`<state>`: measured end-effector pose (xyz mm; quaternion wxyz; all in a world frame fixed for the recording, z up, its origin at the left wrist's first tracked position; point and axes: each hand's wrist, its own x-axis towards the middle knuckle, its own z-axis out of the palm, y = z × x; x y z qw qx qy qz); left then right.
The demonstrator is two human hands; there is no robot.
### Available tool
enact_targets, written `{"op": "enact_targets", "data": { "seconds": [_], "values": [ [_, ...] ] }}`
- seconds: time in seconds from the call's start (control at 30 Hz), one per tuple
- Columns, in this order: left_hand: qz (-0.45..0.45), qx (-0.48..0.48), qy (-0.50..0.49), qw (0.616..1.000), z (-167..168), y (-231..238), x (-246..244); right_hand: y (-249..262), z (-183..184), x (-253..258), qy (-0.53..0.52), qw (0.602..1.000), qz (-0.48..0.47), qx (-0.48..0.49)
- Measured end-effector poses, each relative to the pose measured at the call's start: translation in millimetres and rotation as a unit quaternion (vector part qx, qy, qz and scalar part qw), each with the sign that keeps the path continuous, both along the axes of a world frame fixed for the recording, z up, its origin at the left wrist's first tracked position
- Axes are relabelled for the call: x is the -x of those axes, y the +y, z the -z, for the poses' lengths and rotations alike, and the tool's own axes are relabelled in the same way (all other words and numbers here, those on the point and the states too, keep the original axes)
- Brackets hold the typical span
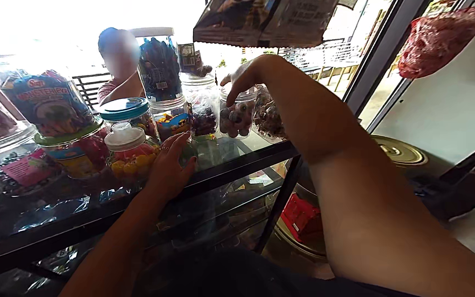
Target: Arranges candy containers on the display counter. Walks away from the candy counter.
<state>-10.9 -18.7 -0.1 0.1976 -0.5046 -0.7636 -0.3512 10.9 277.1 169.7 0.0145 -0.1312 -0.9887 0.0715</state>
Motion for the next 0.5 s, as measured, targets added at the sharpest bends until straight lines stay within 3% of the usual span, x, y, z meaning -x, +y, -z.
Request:
{"op": "enact_targets", "data": {
  "seconds": [0.13, 0.23, 0.33, 0.5],
  "values": [
    [0.022, 0.004, -0.035, 0.999, -2.6, 0.5, 1.1, -25.9, -12.4, -38.1, -0.005, 0.998, -0.048, 0.028],
    [0.047, -0.021, -0.063, 0.997, -8.8, -4.5, -11.3, -22.9, -12.8, -59.8, 0.062, 0.977, -0.145, 0.141],
    [0.076, -0.131, 0.055, 0.987, 6.1, -4.8, -22.7, -37.2, 0.5, -88.2, 0.115, 0.906, -0.245, 0.326],
    [0.04, -0.242, 0.261, 0.934, 9.4, -16.4, -29.4, -68.5, 52.9, -92.1, 0.129, 0.807, -0.267, 0.511]
  ]
}}
